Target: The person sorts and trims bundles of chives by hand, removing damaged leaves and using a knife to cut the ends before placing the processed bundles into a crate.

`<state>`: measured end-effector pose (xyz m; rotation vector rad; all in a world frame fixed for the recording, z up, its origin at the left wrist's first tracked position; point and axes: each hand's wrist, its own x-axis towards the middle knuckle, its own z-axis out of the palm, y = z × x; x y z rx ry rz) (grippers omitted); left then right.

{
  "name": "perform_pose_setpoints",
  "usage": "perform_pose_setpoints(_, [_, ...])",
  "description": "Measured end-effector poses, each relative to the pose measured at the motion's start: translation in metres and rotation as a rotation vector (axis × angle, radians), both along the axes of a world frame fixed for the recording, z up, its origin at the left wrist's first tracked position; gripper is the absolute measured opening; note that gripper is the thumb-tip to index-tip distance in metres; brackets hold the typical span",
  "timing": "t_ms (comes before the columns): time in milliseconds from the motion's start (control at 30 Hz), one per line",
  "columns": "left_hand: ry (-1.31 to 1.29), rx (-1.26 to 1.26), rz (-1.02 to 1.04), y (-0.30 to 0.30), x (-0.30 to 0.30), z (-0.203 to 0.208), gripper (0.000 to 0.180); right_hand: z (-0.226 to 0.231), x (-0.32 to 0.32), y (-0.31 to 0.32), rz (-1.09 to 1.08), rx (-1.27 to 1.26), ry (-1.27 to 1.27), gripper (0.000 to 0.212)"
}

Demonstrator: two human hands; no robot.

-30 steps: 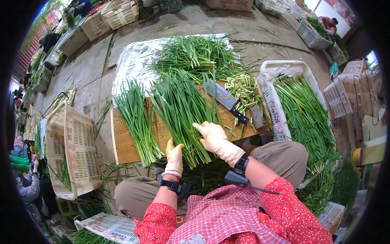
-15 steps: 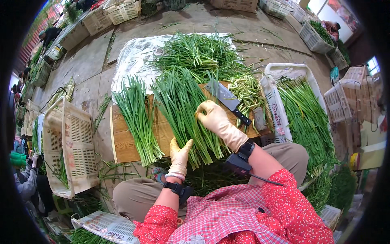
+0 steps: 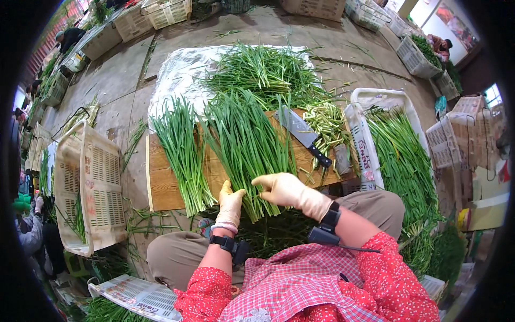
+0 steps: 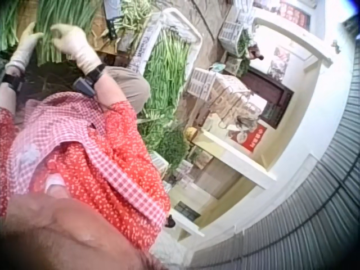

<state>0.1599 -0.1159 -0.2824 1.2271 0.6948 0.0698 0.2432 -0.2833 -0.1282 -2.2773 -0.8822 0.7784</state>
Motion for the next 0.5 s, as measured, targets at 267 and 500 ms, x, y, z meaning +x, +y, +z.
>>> perform_pose_setpoints(267, [0.038,-0.032,-0.045,-0.003,0.002,0.015,0.072,-0.059,-0.028,0.016,0.079,-0.298,-0.35,0.011])
perform_pose_setpoints(500, [0.048,0.101,-0.03,-0.006,0.005,0.022,0.065,-0.014,0.007,-0.003,-0.217,0.178,0.791,0.018])
